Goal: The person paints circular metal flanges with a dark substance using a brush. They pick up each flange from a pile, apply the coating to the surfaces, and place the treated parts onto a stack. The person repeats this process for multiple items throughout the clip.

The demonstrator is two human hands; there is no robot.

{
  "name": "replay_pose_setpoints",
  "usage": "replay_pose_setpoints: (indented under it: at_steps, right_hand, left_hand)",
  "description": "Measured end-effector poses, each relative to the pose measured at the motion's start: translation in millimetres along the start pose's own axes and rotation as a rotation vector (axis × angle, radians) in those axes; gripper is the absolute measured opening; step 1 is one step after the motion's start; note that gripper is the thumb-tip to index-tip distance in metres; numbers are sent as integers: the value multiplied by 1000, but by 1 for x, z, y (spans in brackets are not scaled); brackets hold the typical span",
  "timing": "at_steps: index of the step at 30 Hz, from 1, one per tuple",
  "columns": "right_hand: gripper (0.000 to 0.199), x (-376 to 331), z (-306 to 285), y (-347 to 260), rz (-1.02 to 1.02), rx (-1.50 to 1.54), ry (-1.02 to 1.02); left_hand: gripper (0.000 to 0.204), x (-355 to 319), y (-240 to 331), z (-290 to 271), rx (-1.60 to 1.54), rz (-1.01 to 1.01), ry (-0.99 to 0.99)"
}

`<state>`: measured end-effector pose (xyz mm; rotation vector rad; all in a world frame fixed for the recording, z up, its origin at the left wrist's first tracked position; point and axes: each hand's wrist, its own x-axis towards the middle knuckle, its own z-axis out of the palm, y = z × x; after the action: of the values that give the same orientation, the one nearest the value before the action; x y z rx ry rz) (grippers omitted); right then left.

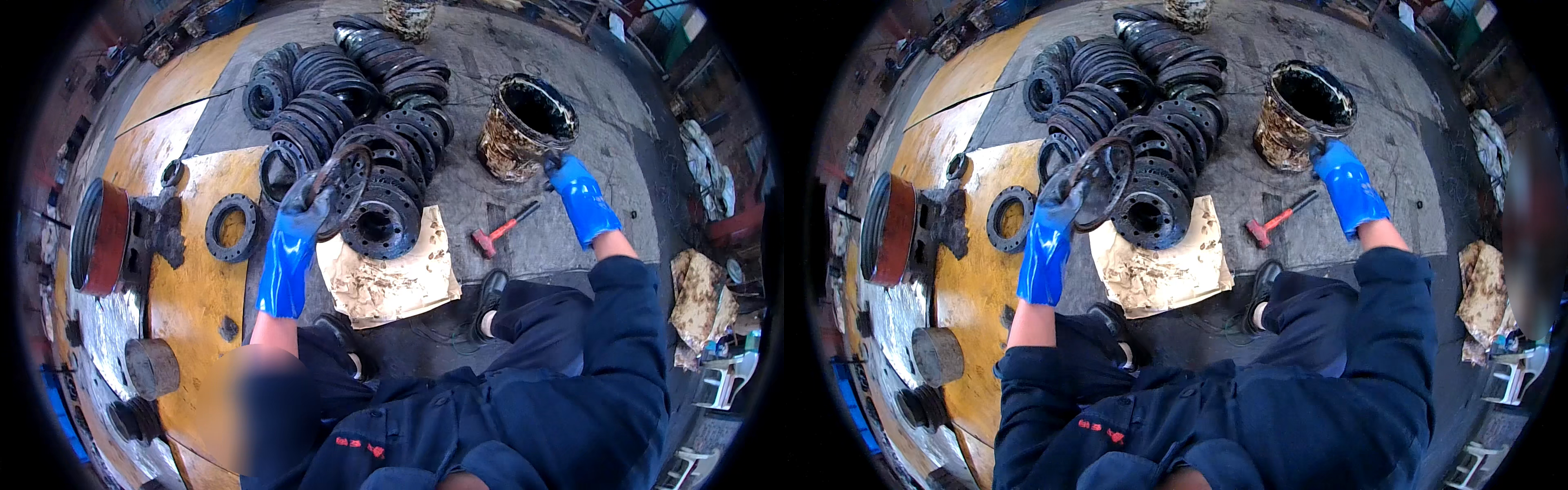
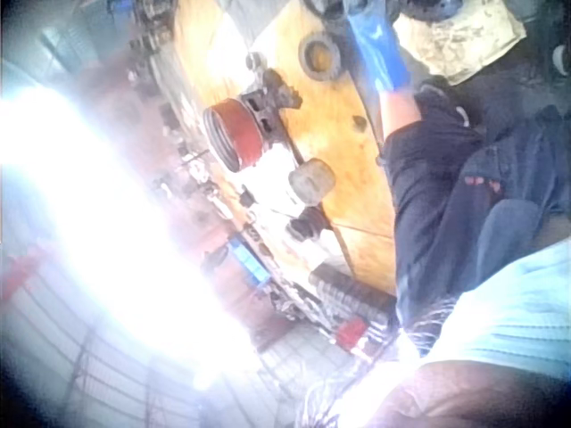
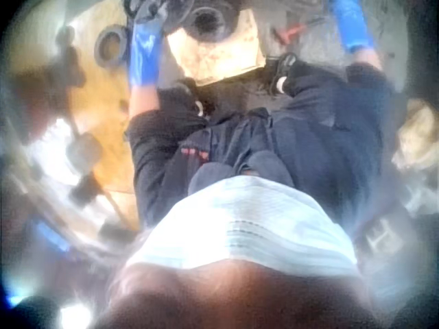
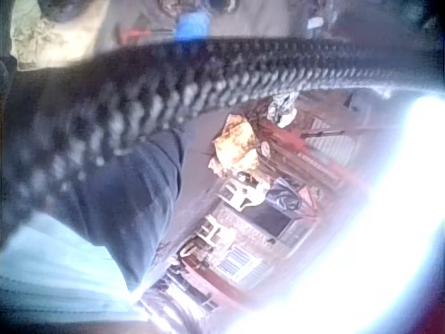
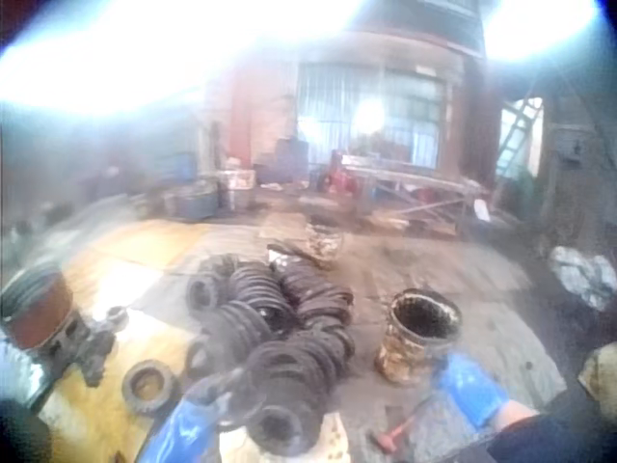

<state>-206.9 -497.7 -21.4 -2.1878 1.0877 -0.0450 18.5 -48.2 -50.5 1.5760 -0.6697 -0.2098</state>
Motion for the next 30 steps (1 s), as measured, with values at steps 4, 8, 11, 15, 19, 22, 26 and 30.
replay_pose_setpoints:
  at_steps: [4,8,11,15,19,22,26,30]
  right_hand:
    - [40,-55,31,-11,131,1135,-408]
    - [46,-145,90,-73,294,1344,-643]
    - [48,-167,104,-89,474,1707,-725]
    - [54,-177,103,-84,438,1736,-883]
    - [39,-175,89,-87,533,1788,-719]
    - [24,-130,77,-85,500,1618,-635]
    - [25,-30,53,-142,432,1434,-375]
    - [16,97,7,-249,-414,897,-86]
  left_hand:
    - [29,-5,-11,10,-87,-60,-25]
    - [32,-13,11,17,-159,-13,-117]
    - [37,-21,31,30,-271,-14,-230]
    - [37,-23,1,27,-6,27,-348]
    - [55,-27,2,25,69,-53,-385]
    - [55,-25,23,19,220,-69,-352]
    - [24,-21,24,21,367,-223,-267]
    - [22,-20,24,24,251,-297,-238]
